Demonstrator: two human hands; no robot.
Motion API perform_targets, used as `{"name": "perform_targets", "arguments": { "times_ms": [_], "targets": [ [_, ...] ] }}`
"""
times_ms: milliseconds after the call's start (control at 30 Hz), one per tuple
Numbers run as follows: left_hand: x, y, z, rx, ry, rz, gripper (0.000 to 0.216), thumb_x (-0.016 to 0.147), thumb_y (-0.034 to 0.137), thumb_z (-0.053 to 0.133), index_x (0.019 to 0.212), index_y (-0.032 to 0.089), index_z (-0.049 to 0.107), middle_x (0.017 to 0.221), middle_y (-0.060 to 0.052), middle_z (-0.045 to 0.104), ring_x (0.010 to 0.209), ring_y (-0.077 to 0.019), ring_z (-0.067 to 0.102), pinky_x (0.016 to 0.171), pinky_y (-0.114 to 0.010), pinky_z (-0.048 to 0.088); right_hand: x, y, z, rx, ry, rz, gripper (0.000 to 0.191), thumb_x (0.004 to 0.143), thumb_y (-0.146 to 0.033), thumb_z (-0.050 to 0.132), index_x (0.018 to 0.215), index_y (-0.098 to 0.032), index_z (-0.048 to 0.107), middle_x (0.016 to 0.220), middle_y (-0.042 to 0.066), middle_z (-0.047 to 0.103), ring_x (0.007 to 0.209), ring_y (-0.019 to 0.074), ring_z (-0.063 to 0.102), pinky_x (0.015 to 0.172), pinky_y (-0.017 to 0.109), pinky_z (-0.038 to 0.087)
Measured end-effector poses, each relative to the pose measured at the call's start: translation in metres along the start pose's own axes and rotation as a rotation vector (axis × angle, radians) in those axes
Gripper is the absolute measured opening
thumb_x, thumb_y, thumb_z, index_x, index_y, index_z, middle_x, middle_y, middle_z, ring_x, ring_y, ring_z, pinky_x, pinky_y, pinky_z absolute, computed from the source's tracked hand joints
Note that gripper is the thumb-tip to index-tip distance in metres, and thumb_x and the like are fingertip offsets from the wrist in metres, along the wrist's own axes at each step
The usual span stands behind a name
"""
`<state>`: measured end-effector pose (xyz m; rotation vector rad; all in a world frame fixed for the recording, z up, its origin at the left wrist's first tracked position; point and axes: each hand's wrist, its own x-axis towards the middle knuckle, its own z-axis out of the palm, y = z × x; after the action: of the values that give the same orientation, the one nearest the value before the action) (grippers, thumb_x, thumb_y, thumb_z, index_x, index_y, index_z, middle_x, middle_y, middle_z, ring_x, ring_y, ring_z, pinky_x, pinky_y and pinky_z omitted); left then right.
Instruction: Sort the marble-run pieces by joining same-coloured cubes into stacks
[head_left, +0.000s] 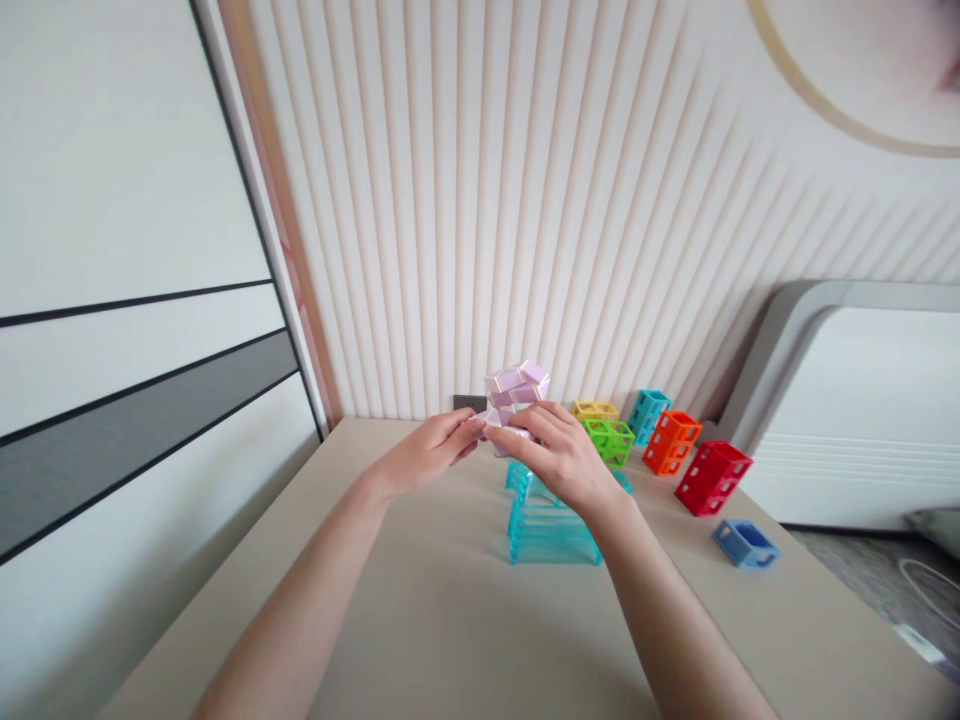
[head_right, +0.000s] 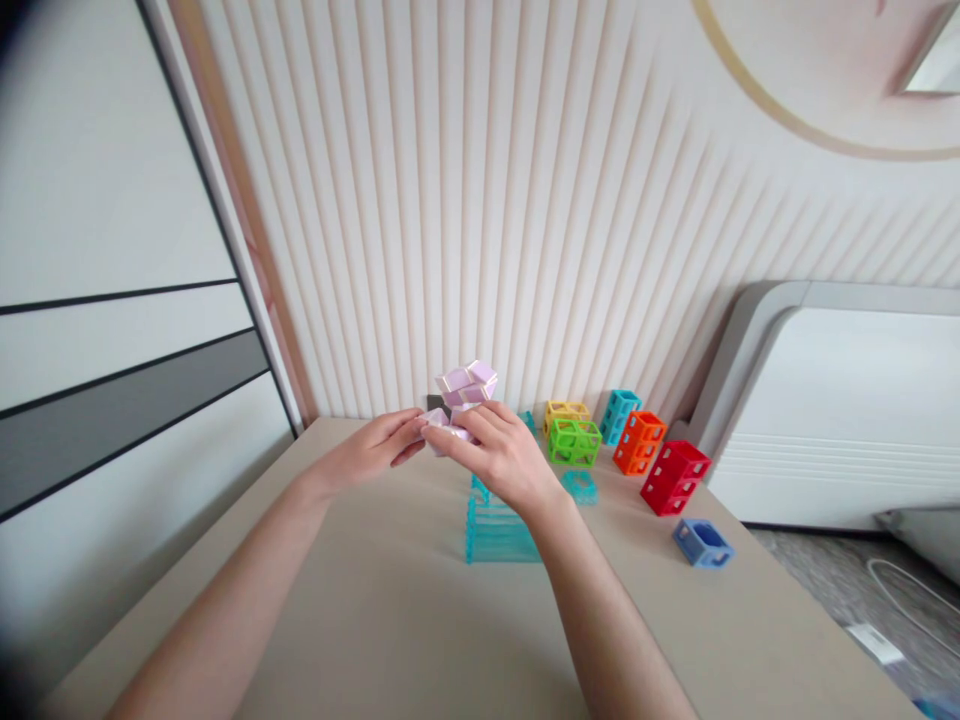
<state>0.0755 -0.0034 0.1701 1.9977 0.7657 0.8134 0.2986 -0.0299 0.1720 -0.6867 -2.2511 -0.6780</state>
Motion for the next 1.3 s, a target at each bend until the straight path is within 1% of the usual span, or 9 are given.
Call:
{"name": "perform_targets", "arguments": {
  "times_ms": [233, 433, 667, 767, 867, 1000, 1100, 1200, 1300],
  "targets": [
    [-0.003, 0.01, 0.004, 0.306, 0.172, 0.093, 0.036, 0.103, 0.046, 0.032, 0.081, 0.021, 0.045, 0.071, 0.005, 0.048, 0.065, -0.0124, 0.047, 0.062, -0.026, 0.033, 0.002, -0.004, 0.005, 0.071, 0.01, 0.091, 0.038, 0.1, -0.02, 0.053, 0.137, -0.029, 0.053, 0.088, 0.003, 0.065, 0.08, 0.017, 0.058, 0.074, 0.031, 0.044],
    [-0.006, 0.017, 0.007, 0.222, 0.224, 0.127, 0.04, 0.101, 0.052, 0.034, 0.079, 0.02, 0.045, 0.068, 0.005, 0.043, 0.062, -0.0118, 0.043, 0.059, -0.025, 0.03, 0.002, -0.006, -0.006, -0.006, 0.036, 0.011, 0.038, 0.1, -0.013, 0.048, 0.134, -0.029, 0.057, 0.104, 0.007, 0.068, 0.096, 0.0184, 0.062, 0.085, 0.035, 0.045],
    [-0.015, 0.009, 0.0, -0.215, -0.084, -0.19, 0.051, 0.094, 0.067, 0.038, 0.078, 0.019, 0.047, 0.06, 0.007, 0.033, 0.049, -0.0084, 0.032, 0.046, -0.023, 0.023, -0.006, -0.001, 0.001, -0.039, 0.09, -0.215, 0.033, 0.097, -0.015, 0.055, 0.123, -0.033, 0.063, 0.104, 0.004, 0.07, 0.1, 0.0158, 0.065, 0.091, 0.037, 0.048],
    [-0.022, 0.003, -0.005, -0.243, -0.233, -0.248, 0.051, 0.094, 0.067, 0.038, 0.093, 0.018, 0.053, 0.062, 0.006, 0.046, 0.045, -0.0069, 0.034, 0.043, -0.022, 0.026, -0.006, -0.002, 0.008, -0.041, 0.119, -0.29, 0.031, 0.095, -0.017, 0.059, 0.122, -0.031, 0.063, 0.105, 0.005, 0.071, 0.104, 0.0161, 0.064, 0.091, 0.036, 0.048],
    [-0.033, -0.002, -0.009, -0.261, -0.291, -0.19, 0.051, 0.095, 0.065, 0.038, 0.099, 0.017, 0.054, 0.079, 0.0, 0.06, 0.05, -0.0065, 0.045, 0.048, -0.022, 0.035, -0.002, -0.01, 0.008, -0.025, 0.129, -0.344, 0.029, 0.094, -0.018, 0.063, 0.12, -0.032, 0.064, 0.104, 0.004, 0.072, 0.111, 0.0169, 0.062, 0.091, 0.036, 0.046],
    [-0.055, -0.004, -0.014, -0.274, -0.253, -0.164, 0.047, 0.096, 0.061, 0.041, 0.096, 0.016, 0.054, 0.083, -0.002, 0.06, 0.058, -0.0083, 0.048, 0.053, -0.022, 0.037, 0.005, -0.028, 0.005, -0.002, 0.062, -0.342, 0.035, 0.096, -0.021, 0.061, 0.128, -0.034, 0.059, 0.101, 0.002, 0.072, 0.108, 0.0158, 0.062, 0.083, 0.033, 0.042],
    [-0.07, -0.001, -0.016, -0.265, -0.194, -0.093, 0.043, 0.097, 0.058, 0.043, 0.096, 0.016, 0.054, 0.084, -0.002, 0.058, 0.063, -0.0091, 0.048, 0.059, -0.023, 0.039, 0.009, -0.039, 0.001, 0.024, 0.009, -0.284, 0.038, 0.098, -0.026, 0.059, 0.135, -0.033, 0.054, 0.091, 0.0, 0.07, 0.091, 0.0147, 0.064, 0.076, 0.032, 0.04],
    [-0.078, 0.003, -0.013, -0.207, -0.07, 0.0, 0.037, 0.099, 0.053, 0.043, 0.097, 0.017, 0.053, 0.086, -0.002, 0.057, 0.069, -0.0109, 0.049, 0.066, -0.025, 0.041, 0.014, -0.044, -0.002, 0.045, -0.021, -0.201, 0.042, 0.1, -0.025, 0.055, 0.141, -0.032, 0.048, 0.084, -0.001, 0.066, 0.076, 0.0138, 0.061, 0.075, 0.032, 0.039],
    [-0.079, 0.005, -0.006, -0.095, 0.086, 0.06, 0.033, 0.1, 0.05, 0.04, 0.097, 0.019, 0.052, 0.08, 0.0, 0.055, 0.068, -0.0122, 0.049, 0.065, -0.025, 0.04, 0.017, -0.047, -0.003, 0.085, -0.005, -0.115, 0.041, 0.104, -0.03, 0.046, 0.144, -0.024, 0.043, 0.083, 0.001, 0.066, 0.075, 0.016, 0.06, 0.078, 0.034, 0.04]
  ]
}}
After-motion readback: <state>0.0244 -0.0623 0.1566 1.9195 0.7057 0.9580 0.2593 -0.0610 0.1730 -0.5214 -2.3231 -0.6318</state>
